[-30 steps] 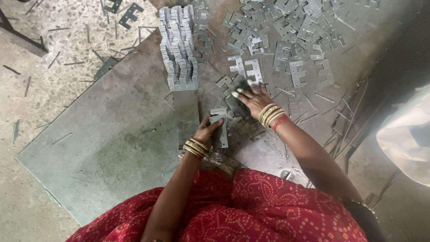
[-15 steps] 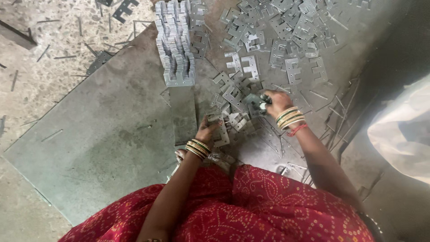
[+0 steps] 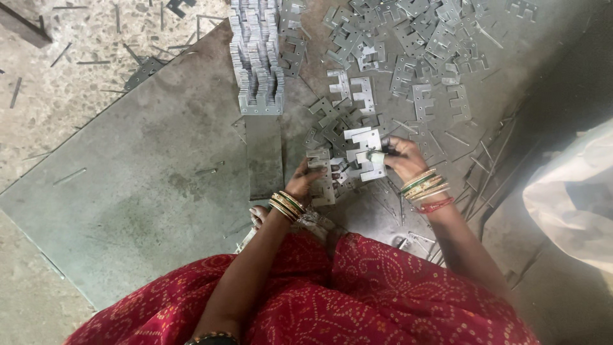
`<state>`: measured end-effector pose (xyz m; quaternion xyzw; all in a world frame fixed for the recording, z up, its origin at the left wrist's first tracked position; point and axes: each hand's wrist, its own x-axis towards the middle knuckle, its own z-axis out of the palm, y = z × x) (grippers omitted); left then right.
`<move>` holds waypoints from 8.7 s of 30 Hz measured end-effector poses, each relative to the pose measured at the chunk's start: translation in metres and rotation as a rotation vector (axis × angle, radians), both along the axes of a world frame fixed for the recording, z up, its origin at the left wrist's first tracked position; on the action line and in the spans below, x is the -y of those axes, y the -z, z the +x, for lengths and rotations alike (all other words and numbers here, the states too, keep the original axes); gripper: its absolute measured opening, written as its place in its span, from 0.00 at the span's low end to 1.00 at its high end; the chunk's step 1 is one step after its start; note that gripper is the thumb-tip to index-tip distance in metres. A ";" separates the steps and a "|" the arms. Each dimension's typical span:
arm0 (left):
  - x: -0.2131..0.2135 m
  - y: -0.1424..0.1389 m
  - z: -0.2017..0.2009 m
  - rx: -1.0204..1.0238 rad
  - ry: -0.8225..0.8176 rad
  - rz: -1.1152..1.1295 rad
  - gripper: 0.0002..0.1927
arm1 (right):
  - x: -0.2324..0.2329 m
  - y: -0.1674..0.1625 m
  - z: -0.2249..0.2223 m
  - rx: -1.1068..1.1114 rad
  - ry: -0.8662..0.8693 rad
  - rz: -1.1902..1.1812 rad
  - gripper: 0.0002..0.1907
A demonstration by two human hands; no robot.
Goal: The person sits on the floor and sorts a large pile of metal brackets. They pick up brackets one by one, inspect them, and stack them into neat piles. The person occasionally uses a metal rod to move brackets around.
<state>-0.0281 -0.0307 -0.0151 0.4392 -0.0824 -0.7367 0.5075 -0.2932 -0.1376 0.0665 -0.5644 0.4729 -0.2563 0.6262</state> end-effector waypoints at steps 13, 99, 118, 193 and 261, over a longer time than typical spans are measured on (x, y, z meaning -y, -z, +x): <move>0.003 -0.013 0.007 0.020 0.120 0.114 0.54 | -0.039 -0.056 0.039 -0.040 0.034 -0.397 0.08; -0.013 -0.010 0.020 -0.293 0.029 0.051 0.57 | -0.010 0.057 0.060 -1.265 -0.680 -0.673 0.35; -0.006 0.007 0.014 0.005 -0.151 -0.223 0.22 | -0.032 0.041 0.052 -0.197 -0.177 -0.056 0.20; -0.010 -0.004 0.021 -0.192 0.067 0.060 0.62 | -0.015 0.045 0.030 -1.070 -0.384 -0.955 0.23; -0.025 -0.014 0.034 -0.007 0.034 0.214 0.58 | 0.048 0.010 0.146 -1.189 -0.255 -0.784 0.33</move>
